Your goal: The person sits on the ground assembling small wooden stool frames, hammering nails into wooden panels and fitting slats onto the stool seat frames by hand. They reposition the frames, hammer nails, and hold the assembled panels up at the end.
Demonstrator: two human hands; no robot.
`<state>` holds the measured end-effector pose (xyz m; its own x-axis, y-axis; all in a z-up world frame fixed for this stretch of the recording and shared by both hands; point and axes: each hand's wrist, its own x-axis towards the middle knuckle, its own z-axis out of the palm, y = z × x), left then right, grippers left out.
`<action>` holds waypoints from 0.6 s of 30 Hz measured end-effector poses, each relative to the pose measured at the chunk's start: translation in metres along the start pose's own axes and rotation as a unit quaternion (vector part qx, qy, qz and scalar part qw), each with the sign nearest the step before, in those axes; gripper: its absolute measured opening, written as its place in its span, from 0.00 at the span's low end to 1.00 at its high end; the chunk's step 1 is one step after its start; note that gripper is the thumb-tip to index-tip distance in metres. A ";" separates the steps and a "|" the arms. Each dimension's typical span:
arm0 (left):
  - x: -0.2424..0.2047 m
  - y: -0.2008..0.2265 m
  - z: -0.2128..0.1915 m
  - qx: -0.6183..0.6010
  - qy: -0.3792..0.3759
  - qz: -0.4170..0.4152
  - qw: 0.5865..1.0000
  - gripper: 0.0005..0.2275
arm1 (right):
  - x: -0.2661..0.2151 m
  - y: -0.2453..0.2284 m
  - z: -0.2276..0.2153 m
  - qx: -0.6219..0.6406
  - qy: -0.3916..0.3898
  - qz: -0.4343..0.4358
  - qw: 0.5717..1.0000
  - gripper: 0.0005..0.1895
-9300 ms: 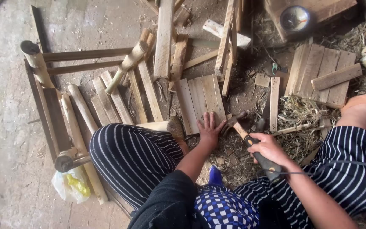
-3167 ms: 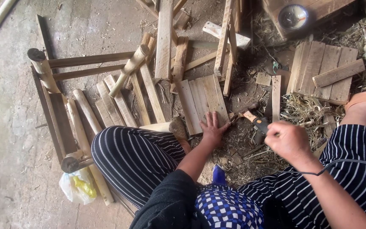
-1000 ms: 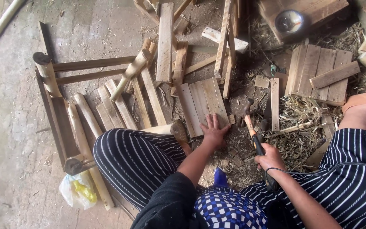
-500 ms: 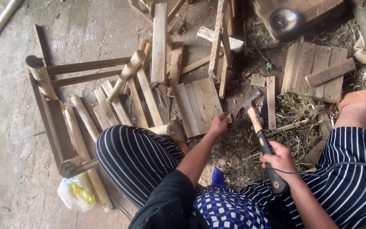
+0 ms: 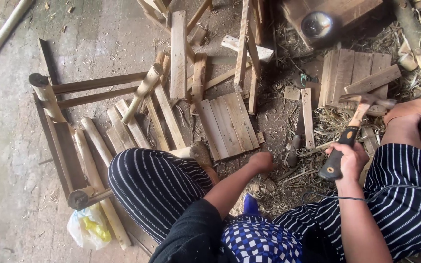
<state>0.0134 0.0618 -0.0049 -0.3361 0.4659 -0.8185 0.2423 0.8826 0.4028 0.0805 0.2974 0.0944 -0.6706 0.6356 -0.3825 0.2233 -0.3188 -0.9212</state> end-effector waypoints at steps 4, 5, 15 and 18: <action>-0.041 0.037 -0.028 0.051 -0.054 0.080 0.994 0.07 | 0.017 0.017 -0.001 0.068 0.033 0.023 0.997 0.13; -0.045 0.043 -0.034 0.111 -0.072 0.111 0.985 0.08 | 0.022 0.023 0.000 0.046 0.036 0.050 0.997 0.12; -0.265 0.081 -0.167 0.379 -0.099 0.160 0.906 0.11 | 0.046 0.061 0.023 -0.422 -0.064 0.235 0.874 0.13; -0.336 0.077 -0.185 0.310 -0.133 0.187 0.923 0.10 | 0.054 0.022 0.072 -0.685 -0.094 0.216 0.690 0.14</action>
<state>-0.0234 -0.0152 0.3765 0.0914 0.6258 -0.7746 0.7980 0.4192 0.4329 -0.0015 0.2743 0.0583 -0.3825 0.5466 -0.7449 0.8041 0.5941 0.0231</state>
